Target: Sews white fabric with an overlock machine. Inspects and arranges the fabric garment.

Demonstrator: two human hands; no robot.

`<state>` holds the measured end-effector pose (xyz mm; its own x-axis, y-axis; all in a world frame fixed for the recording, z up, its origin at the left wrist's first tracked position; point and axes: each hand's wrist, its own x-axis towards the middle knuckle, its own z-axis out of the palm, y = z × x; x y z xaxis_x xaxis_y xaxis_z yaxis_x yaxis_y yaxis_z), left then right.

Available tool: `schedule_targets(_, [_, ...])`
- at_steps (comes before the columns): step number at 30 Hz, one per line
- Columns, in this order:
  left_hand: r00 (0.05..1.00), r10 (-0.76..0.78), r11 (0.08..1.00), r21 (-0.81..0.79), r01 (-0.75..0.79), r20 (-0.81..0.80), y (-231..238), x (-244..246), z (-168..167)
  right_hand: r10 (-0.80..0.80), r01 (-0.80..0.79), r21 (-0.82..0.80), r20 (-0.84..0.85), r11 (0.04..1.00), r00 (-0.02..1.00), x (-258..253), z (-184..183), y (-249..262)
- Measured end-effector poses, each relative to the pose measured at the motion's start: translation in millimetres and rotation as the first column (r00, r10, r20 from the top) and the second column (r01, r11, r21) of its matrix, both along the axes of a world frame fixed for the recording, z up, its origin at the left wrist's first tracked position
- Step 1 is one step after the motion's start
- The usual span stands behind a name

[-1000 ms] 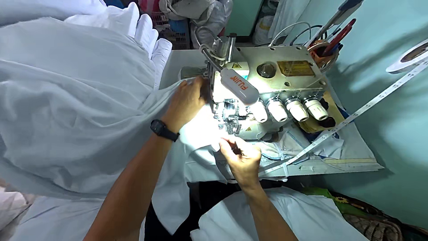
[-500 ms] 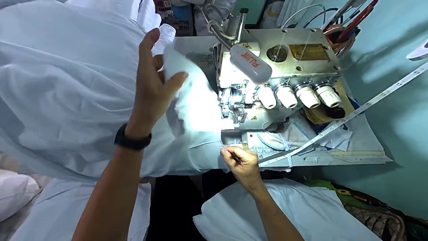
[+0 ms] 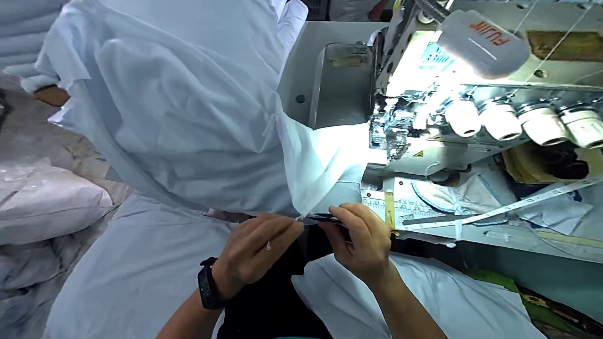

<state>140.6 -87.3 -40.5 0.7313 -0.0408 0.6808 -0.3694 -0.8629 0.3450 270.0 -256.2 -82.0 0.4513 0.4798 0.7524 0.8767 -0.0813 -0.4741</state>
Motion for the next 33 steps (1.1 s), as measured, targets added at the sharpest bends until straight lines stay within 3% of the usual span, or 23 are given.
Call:
schedule_targets(4, [0.998,0.065,0.996,-0.061,-0.065,0.01,-10,-9,0,0.01,-0.011,0.015,0.078,1.0,0.997,-10,3,8])
schedule_targets(7, [0.998,0.061,0.989,-0.132,-0.061,-0.002,-24,-11,-1,0.074,-0.075,0.043,0.021,0.996,0.997,-15,7,12])
schedule_targets(8, [0.996,0.036,0.987,-0.154,-0.047,-0.076,-30,-13,-2,0.098,-0.097,0.045,-0.038,0.994,0.994,-14,12,9])
schedule_targets(10, [0.908,-0.014,0.988,-0.147,-0.053,-0.419,-43,-20,-2,0.093,-0.091,0.021,-0.209,0.996,0.973,-4,21,-4])
schedule_targets(12, [0.677,-0.078,0.99,-0.134,-0.031,-0.732,-58,-19,-6,-0.073,0.065,-0.037,-0.337,0.997,0.939,13,20,-18])
schedule_targets(13, [0.663,-0.076,0.992,-0.121,-0.022,-0.745,-66,-13,-12,-0.211,0.185,-0.105,-0.352,0.977,0.912,21,14,-22])
schedule_targets(14, [0.729,-0.025,0.997,-0.073,-0.034,-0.684,-73,-4,-17,-0.321,0.266,-0.193,-0.363,0.944,0.875,26,8,-23])
schedule_targets(16, [0.882,0.161,0.985,0.019,-0.17,-0.444,-83,23,-20,-0.394,0.24,-0.367,-0.437,0.899,0.808,29,-2,-22])
schedule_targets(18, [0.915,0.323,0.946,0.063,-0.317,-0.244,-77,60,-19,-0.386,0.088,-0.466,-0.597,0.88,0.703,30,0,-17])
schedule_targets(20, [0.905,0.338,0.941,0.086,-0.327,-0.259,-59,94,-16,-0.368,-0.047,-0.464,-0.756,0.885,0.541,40,4,-15])
schedule_targets(24, [0.874,0.202,0.979,0.074,-0.189,-0.442,-3,154,10,-0.045,-0.022,-0.049,-0.987,0.999,0.151,60,20,-22])
schedule_targets(26, [0.902,0.143,0.989,0.025,-0.146,-0.408,24,189,17,0.076,0.082,0.079,-0.997,0.993,0.034,70,20,-20])
schedule_targets(27, [0.929,0.153,0.988,0.029,-0.152,-0.337,33,202,17,0.084,0.156,0.09,-0.996,0.984,0.04,73,17,-18])
schedule_targets(28, [0.953,0.18,0.984,0.046,-0.174,-0.244,39,211,16,0.03,0.229,0.056,-0.993,0.972,0.114,74,12,-17])
schedule_targets(31, [0.967,0.255,0.956,0.144,-0.255,0.013,33,205,16,-0.248,0.373,-0.044,-0.818,0.927,0.519,66,-4,-23])
schedule_targets(33, [0.991,0.109,0.979,0.164,-0.122,0.082,14,173,16,-0.282,0.41,0.057,-0.639,0.91,0.715,54,-11,-28])
